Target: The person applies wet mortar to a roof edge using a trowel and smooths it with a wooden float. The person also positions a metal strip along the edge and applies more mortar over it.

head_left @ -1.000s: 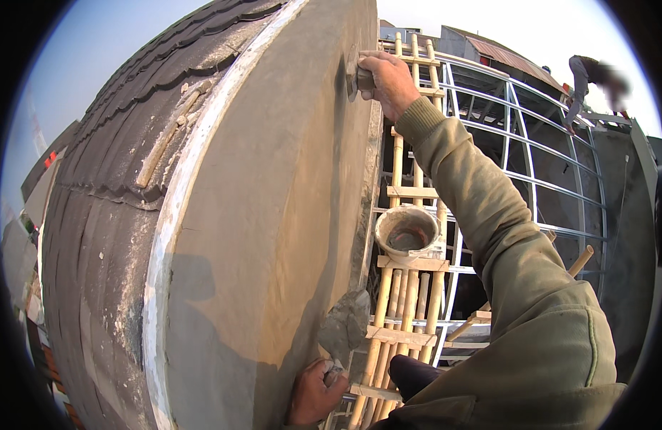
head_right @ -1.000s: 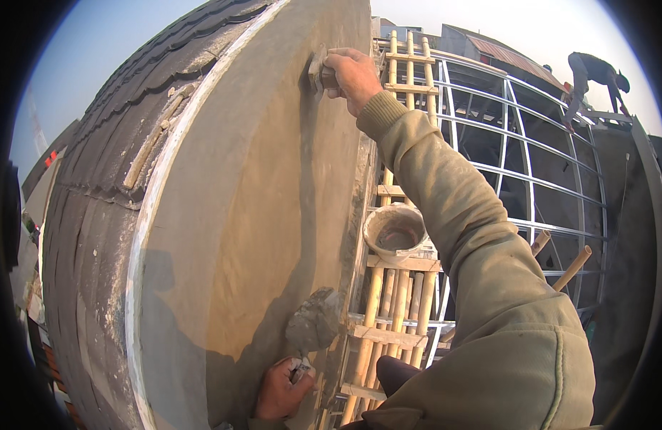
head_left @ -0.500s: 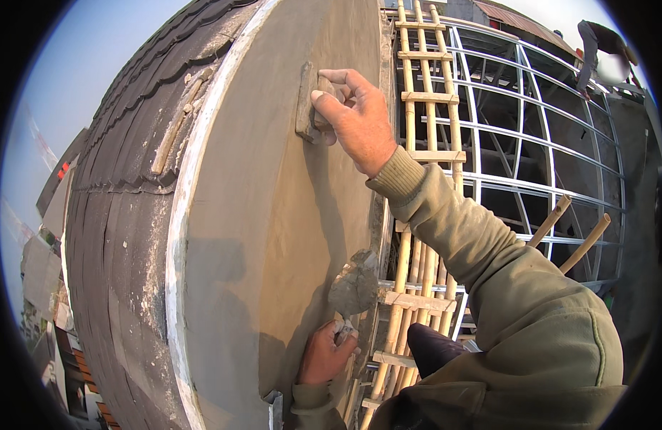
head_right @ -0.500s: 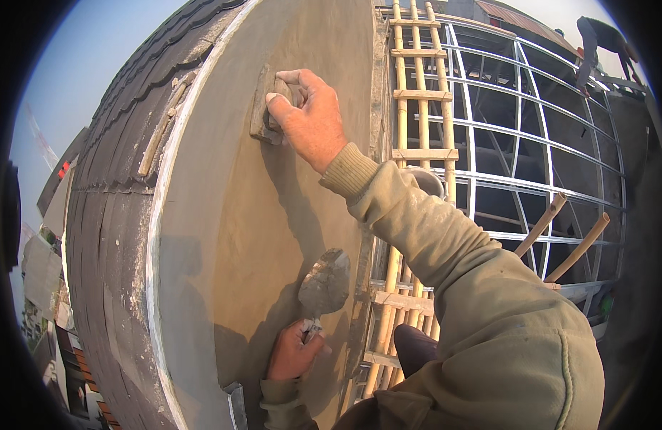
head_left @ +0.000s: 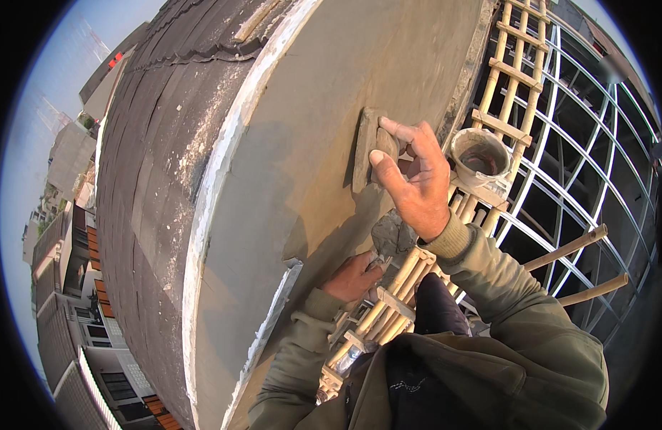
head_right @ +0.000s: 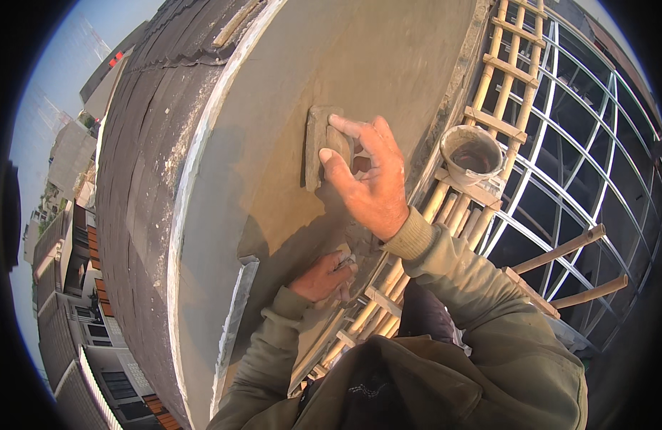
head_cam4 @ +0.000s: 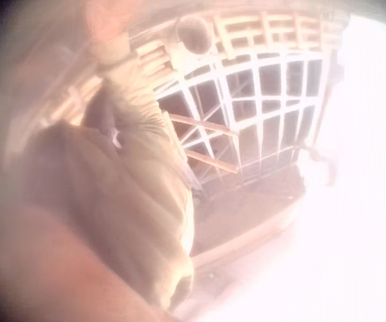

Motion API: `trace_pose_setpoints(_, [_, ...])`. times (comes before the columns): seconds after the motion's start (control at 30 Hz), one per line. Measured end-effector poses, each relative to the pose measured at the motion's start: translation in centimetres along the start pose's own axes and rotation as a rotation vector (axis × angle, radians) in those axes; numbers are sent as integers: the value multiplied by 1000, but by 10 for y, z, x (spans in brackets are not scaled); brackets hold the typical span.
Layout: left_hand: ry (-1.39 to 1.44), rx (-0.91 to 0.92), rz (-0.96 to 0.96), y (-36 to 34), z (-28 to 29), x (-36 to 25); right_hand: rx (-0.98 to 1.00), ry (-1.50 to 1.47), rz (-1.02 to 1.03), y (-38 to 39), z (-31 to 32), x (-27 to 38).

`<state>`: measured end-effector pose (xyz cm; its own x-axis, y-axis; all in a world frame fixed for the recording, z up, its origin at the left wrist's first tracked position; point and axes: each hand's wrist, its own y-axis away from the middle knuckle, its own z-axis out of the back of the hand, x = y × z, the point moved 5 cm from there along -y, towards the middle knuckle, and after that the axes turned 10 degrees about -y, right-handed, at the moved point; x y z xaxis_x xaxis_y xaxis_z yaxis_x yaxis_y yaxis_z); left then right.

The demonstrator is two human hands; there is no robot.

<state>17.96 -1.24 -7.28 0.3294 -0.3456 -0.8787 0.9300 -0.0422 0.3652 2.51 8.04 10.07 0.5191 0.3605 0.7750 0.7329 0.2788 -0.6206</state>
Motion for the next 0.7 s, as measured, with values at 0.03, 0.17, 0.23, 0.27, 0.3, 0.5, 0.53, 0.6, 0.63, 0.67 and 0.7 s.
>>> trace_pose_setpoints(0.03, [-43, 8, 29, 20, -8, 5, -38, -35, 4, -11, -2, 5])
trace_pose_setpoints(0.17, [-296, -104, -74, 88, -35, 4, 19, 71, 100, -15, -1, 2])
trace_pose_setpoints(0.23, [-183, -69, -29, 123, -40, -3, 173, 127, 98, 19, 1, -2])
trace_pose_setpoints(0.27, [-55, -25, 31, 142, -42, -4, 272, 79, -1, 29, 2, -3])
trace_pose_setpoints(0.3, [74, 22, 89, 161, -44, -6, 264, 12, -88, 35, 14, -8])
trace_pose_setpoints(0.5, [307, -72, 19, 266, 4, -61, -292, -551, -507, 68, 98, -69])
trace_pose_setpoints(0.53, [379, -117, 11, 282, 12, -68, -380, -647, -623, 88, 112, -84])
trace_pose_setpoints(0.6, [535, -271, -257, 312, 29, -72, -370, -813, -839, 137, 116, -111])
trace_pose_setpoints(0.63, [624, -368, -317, 319, 39, -69, -519, -765, -972, 160, 113, -112])
trace_pose_setpoints(0.67, [708, -469, -369, 327, 49, -72, -464, -840, -1043, 184, 112, -124])
trace_pose_setpoints(0.7, [790, -572, -421, 333, 61, -71, -462, -783, -1094, 213, 111, -136])
